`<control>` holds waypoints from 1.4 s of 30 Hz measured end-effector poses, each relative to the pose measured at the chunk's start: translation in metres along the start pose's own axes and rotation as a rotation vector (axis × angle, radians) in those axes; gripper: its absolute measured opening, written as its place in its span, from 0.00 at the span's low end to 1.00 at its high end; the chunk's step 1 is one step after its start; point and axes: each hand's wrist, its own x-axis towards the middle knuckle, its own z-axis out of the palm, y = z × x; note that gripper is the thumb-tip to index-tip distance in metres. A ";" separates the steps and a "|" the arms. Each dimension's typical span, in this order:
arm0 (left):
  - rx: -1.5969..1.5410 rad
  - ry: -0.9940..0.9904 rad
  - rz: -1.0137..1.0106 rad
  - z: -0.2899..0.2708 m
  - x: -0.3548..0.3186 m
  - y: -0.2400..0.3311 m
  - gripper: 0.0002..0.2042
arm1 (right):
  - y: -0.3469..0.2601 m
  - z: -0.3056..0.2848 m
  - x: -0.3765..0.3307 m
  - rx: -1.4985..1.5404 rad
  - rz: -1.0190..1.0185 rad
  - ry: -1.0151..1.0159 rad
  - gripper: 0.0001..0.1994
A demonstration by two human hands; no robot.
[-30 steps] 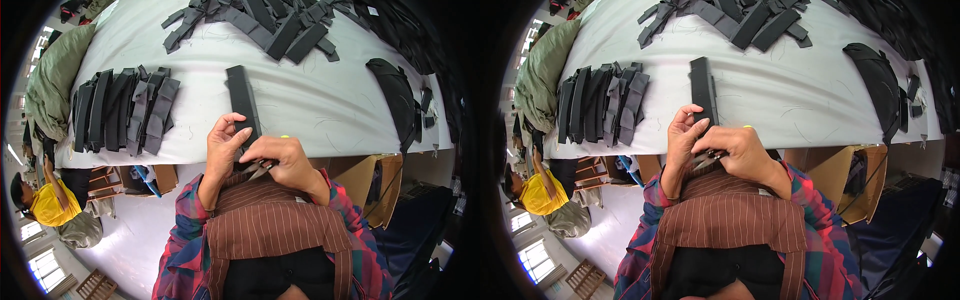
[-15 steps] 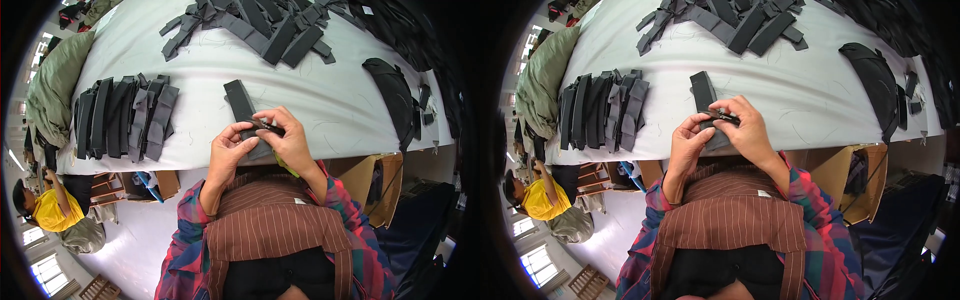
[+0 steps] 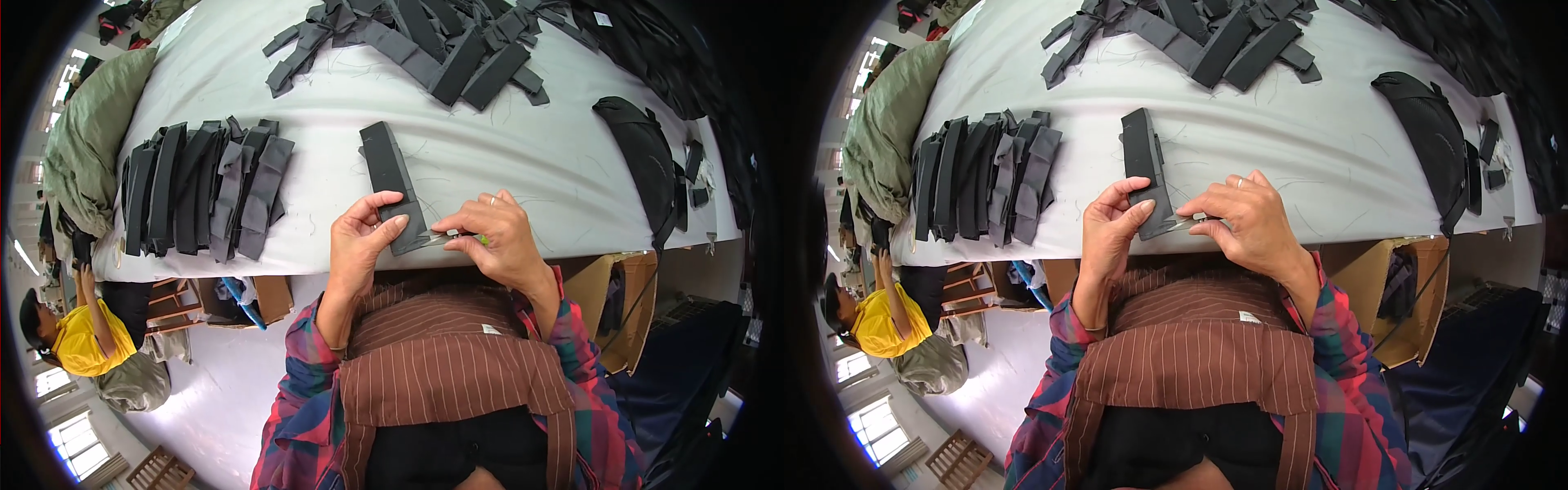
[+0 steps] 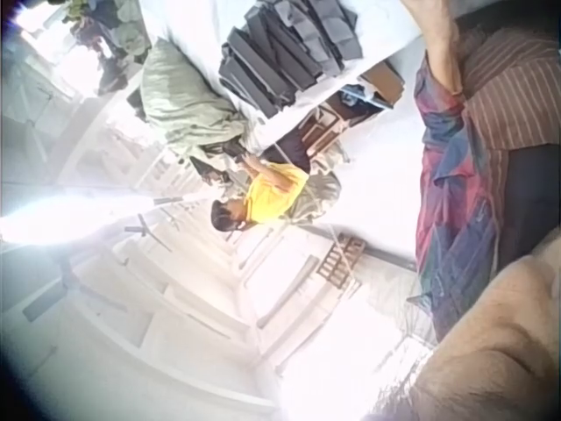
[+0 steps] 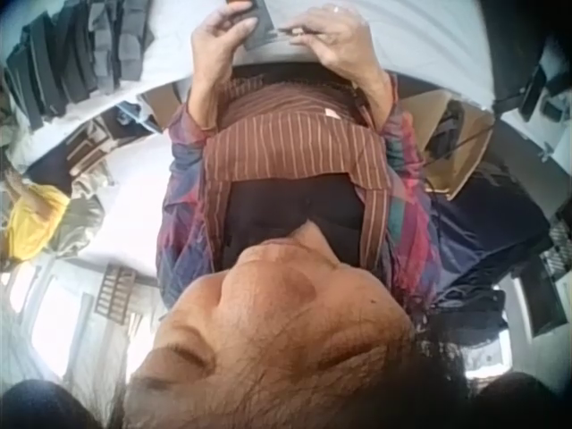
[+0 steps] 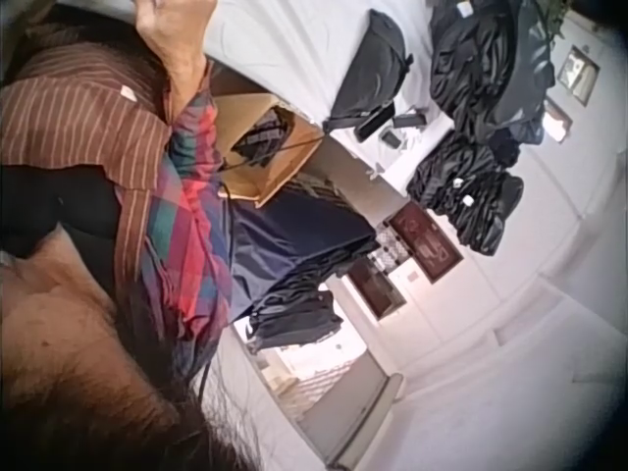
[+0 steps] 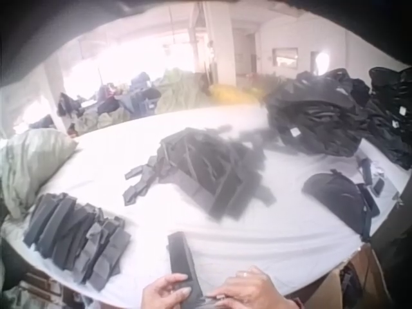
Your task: Trim loose threads and excess material from black fabric components using small scissors.
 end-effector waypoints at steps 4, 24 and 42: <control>-0.012 -0.020 -0.022 -0.003 -0.003 0.002 0.15 | -0.001 -0.001 0.000 -0.005 -0.044 -0.006 0.10; 0.040 -0.007 0.129 0.004 -0.015 0.004 0.13 | -0.017 0.014 -0.007 -0.023 -0.141 0.074 0.11; 0.339 -0.146 -0.115 0.034 -0.065 0.086 0.11 | -0.041 -0.011 0.006 0.153 -0.269 0.192 0.11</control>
